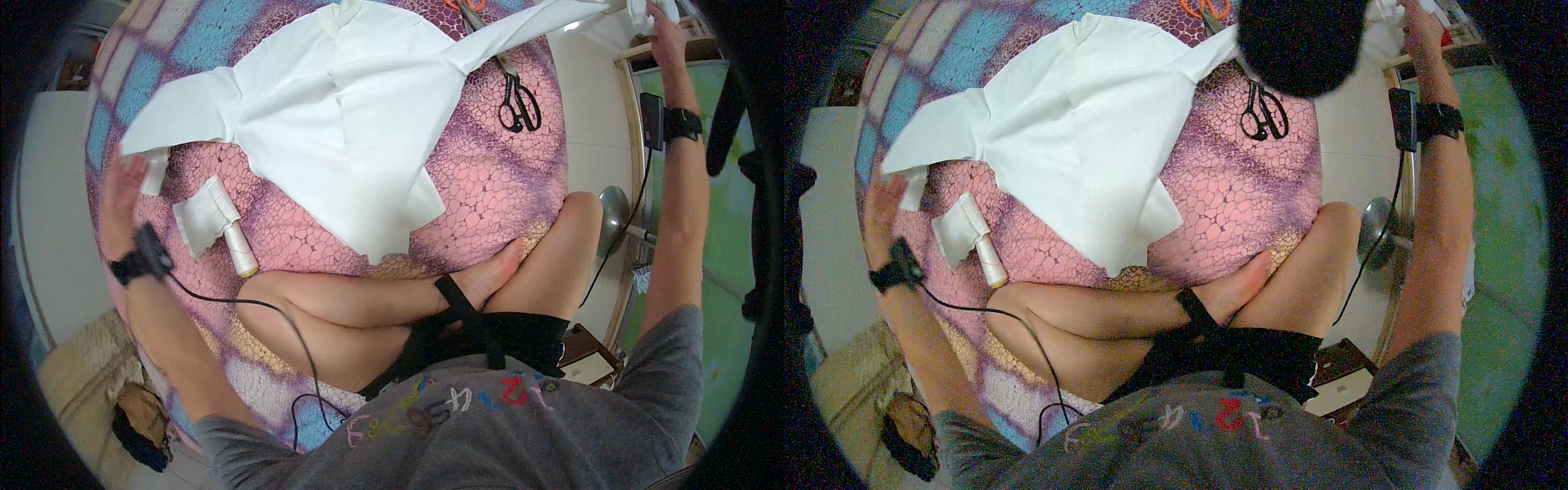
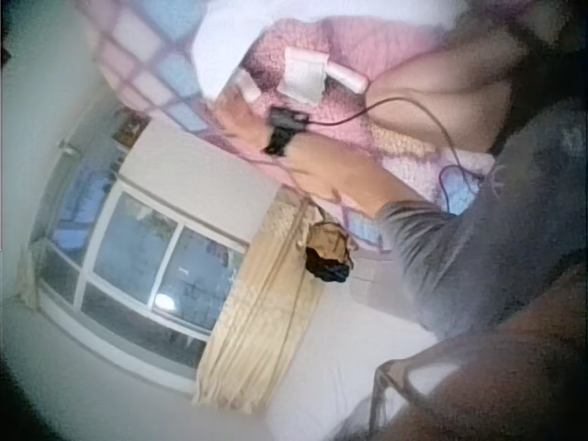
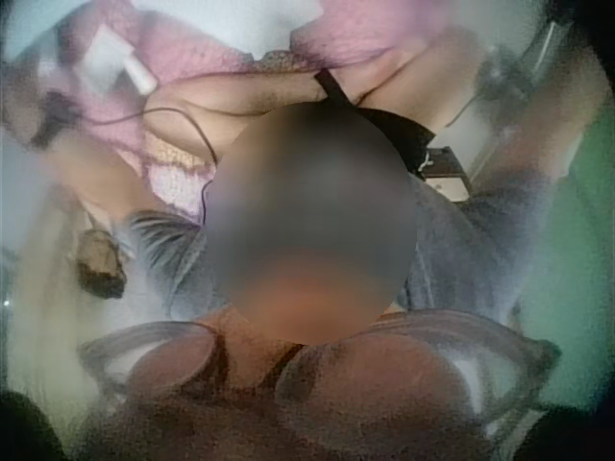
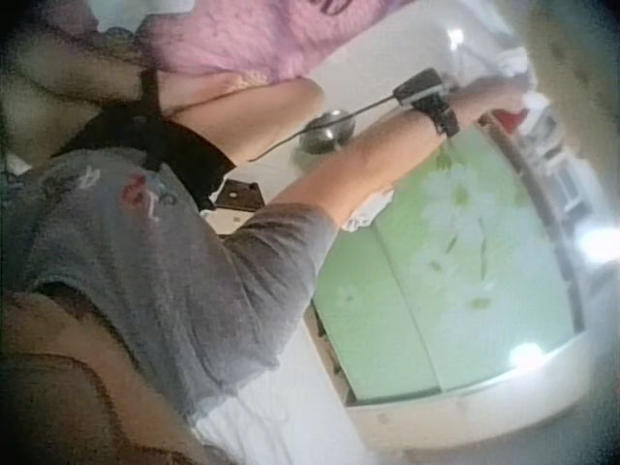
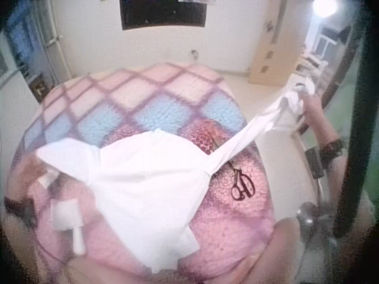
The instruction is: The person cuts a white fabric garment with scissors, then prepares a needle and thread by pulling thread from a spool and threading the needle. The garment is laid on a patterned bedspread during the process.
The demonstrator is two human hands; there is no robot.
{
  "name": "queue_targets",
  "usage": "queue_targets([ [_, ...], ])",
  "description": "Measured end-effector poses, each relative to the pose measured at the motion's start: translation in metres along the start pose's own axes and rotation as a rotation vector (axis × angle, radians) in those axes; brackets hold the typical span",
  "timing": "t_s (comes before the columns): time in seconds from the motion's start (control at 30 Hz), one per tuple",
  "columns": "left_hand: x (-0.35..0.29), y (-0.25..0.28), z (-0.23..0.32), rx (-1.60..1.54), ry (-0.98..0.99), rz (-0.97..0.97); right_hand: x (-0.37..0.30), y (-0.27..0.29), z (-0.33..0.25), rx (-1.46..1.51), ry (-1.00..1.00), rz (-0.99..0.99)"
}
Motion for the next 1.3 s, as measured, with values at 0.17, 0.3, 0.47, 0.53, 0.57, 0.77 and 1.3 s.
queue_targets([
  [0.17, -0.089, -0.12, -0.133, 0.324, 0.387, 0.065, -0.045, 0.005, 0.082, -0.27, -0.241, -0.047],
  [0.3, -0.171, -0.192, -0.205, -0.117, 0.5, 0.154, -0.155, -0.069, 0.121, -0.29, -0.26, -0.406],
  [0.47, -0.179, -0.23, -0.193, 0.058, 0.581, 0.186, -0.367, -0.201, 0.095, -0.093, -0.824, -0.701],
  [0.53, -0.182, -0.237, -0.192, 0.317, 0.568, 0.267, -0.411, -0.232, 0.097, -0.015, -0.931, -0.656],
  [0.57, -0.179, -0.232, -0.194, 0.388, 0.431, 0.3, -0.422, -0.246, 0.094, 0.019, -0.906, -0.619],
  [0.77, -0.18, -0.218, -0.226, -0.007, 0.398, 0.324, -0.432, -0.284, 0.096, 0.24, -0.762, -0.305],
  [1.3, -0.264, -0.209, -0.152, -0.222, 0.459, 0.056, -0.348, -0.075, 0.061, 0.299, -0.594, -0.207],
])
Point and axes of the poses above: each hand's wrist, its own x-axis towards the middle knuckle, its own y-axis out of the back of the hand, z = x × y, the point moved 6 cm from there along x, towards the middle knuckle
